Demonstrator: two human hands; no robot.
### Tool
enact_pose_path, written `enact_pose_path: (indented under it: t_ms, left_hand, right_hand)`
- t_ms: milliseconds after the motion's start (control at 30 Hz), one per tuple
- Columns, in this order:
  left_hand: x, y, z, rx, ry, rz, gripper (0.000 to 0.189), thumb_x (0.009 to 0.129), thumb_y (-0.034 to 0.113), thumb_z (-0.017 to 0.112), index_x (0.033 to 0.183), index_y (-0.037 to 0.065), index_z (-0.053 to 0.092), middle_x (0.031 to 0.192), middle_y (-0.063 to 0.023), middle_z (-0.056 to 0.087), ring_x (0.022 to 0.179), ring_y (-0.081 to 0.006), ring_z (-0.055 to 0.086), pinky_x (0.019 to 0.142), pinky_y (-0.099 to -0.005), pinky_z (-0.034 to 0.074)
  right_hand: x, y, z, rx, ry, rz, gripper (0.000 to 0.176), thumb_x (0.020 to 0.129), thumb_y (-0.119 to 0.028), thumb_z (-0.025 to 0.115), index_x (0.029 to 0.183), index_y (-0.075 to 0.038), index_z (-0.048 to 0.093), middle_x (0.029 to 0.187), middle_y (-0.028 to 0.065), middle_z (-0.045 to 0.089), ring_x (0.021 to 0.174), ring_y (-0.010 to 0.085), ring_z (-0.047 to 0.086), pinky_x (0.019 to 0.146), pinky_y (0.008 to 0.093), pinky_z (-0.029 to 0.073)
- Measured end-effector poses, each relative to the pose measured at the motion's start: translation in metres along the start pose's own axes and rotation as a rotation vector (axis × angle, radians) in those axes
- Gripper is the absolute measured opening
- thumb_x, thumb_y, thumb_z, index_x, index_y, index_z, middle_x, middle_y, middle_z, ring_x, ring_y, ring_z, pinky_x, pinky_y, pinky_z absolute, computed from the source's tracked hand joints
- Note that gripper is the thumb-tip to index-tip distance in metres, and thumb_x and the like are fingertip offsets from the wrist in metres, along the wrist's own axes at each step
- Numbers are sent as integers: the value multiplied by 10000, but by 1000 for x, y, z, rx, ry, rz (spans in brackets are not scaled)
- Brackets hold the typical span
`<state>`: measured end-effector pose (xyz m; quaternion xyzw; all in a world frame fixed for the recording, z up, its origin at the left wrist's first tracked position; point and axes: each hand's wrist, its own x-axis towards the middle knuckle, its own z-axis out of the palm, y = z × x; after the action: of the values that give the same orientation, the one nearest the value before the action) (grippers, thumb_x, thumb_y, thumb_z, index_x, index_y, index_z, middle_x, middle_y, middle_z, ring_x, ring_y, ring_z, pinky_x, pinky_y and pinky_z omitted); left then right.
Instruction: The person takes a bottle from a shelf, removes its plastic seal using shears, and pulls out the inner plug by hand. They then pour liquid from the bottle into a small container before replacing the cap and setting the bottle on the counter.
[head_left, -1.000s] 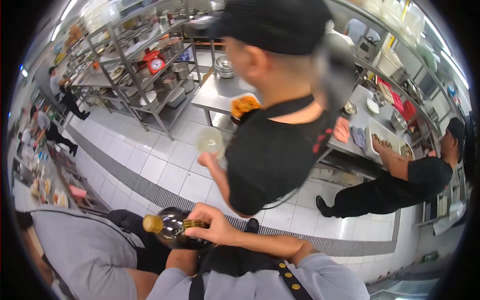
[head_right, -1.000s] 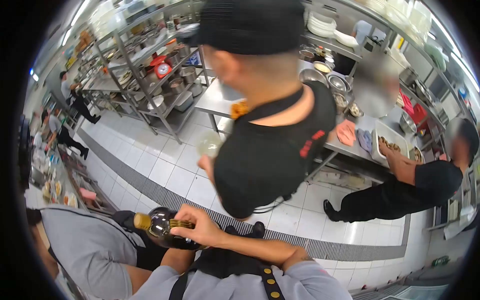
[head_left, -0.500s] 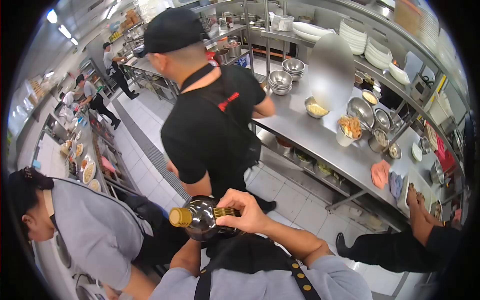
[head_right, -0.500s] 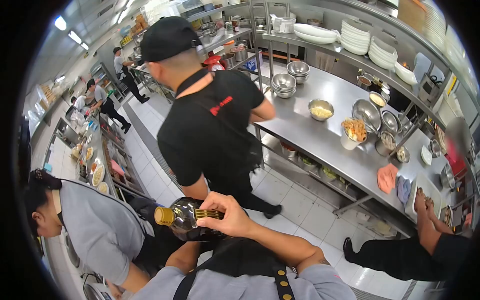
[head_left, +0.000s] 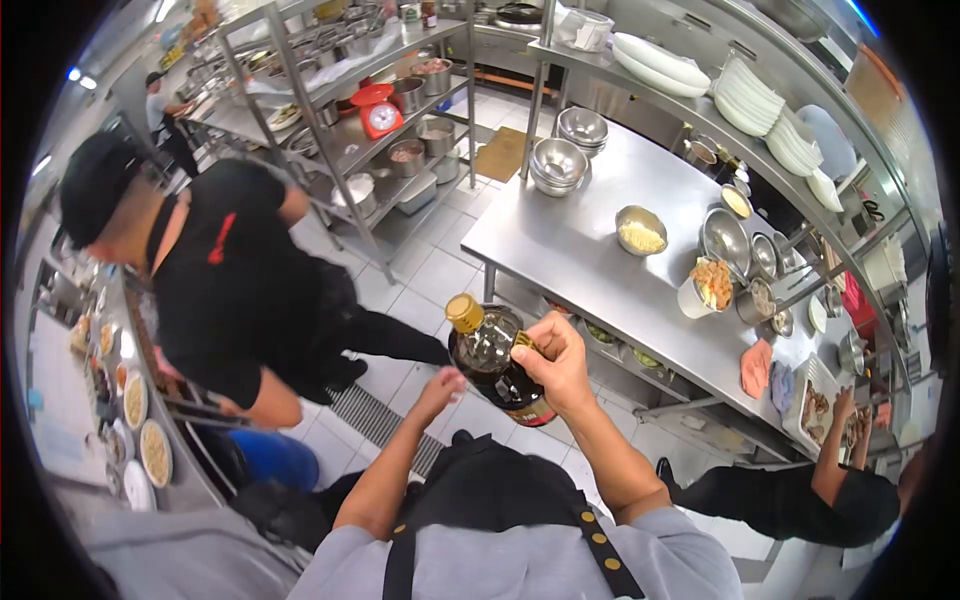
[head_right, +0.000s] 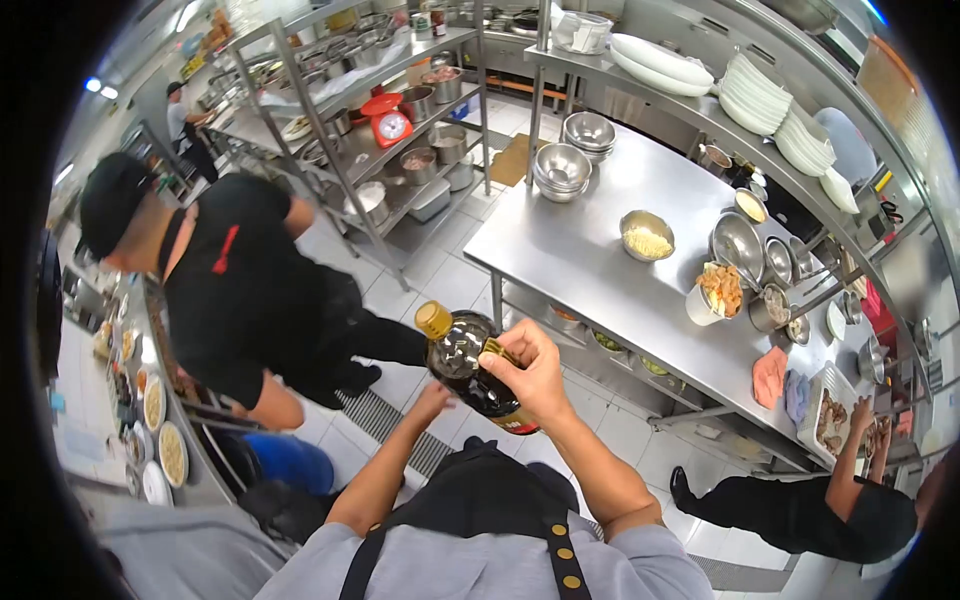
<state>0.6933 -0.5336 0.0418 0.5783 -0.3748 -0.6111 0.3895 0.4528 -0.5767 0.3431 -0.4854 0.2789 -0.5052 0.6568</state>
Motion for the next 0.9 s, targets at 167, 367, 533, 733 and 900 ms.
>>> enact_pose_path:
  t_ms: [167, 367, 533, 733, 900]
  left_hand:
    - [40, 200, -5, -370, -153, 238, 511, 1071, 389, 474, 1463, 62, 446, 1357, -106, 567, 1248, -206, 549, 1052, -403, 452]
    - [83, 331, -29, -108, -261, 727, 343, 937, 87, 628, 1266, 4, 586, 1393, -157, 579, 1279, -226, 541, 1098, -378, 405]
    - [129, 372, -64, -34, -63, 704, 258, 912, 71, 656, 1152, 4, 587, 1294, -173, 633, 1214, -232, 586, 1079, -374, 425]
    - [195, 413, -143, -1, 258, 767, 261, 906, 108, 647, 1134, 5, 571, 1235, -182, 639, 1208, -261, 580, 1077, -402, 428]
    - [283, 434, -217, 48, 255, 738, 234, 936, 139, 617, 1120, 6, 563, 1225, -170, 643, 1188, -252, 585, 1058, -396, 439]
  right_hand:
    - [77, 29, -1, -28, 102, -22, 232, 887, -26, 771, 937, -50, 545, 858, 53, 697, 763, 76, 641, 686, 234, 509]
    - [177, 60, 7, -55, 96, -32, 265, 867, -96, 792, 934, -55, 539, 700, -3, 594, 506, 23, 421, 442, 209, 286]
    - [276, 100, 4, 111, -26, 70, 247, 871, -44, 781, 949, -53, 547, 834, 36, 664, 745, 72, 620, 661, 236, 484]
    - [413, 133, 48, 174, -218, 118, 253, 881, -118, 785, 954, -93, 545, 770, -12, 621, 612, 30, 511, 511, 204, 353]
    - [513, 175, 60, 258, -219, 258, 481, 1080, -508, 408, 991, -65, 573, 728, 30, 585, 543, 62, 441, 484, 210, 339]
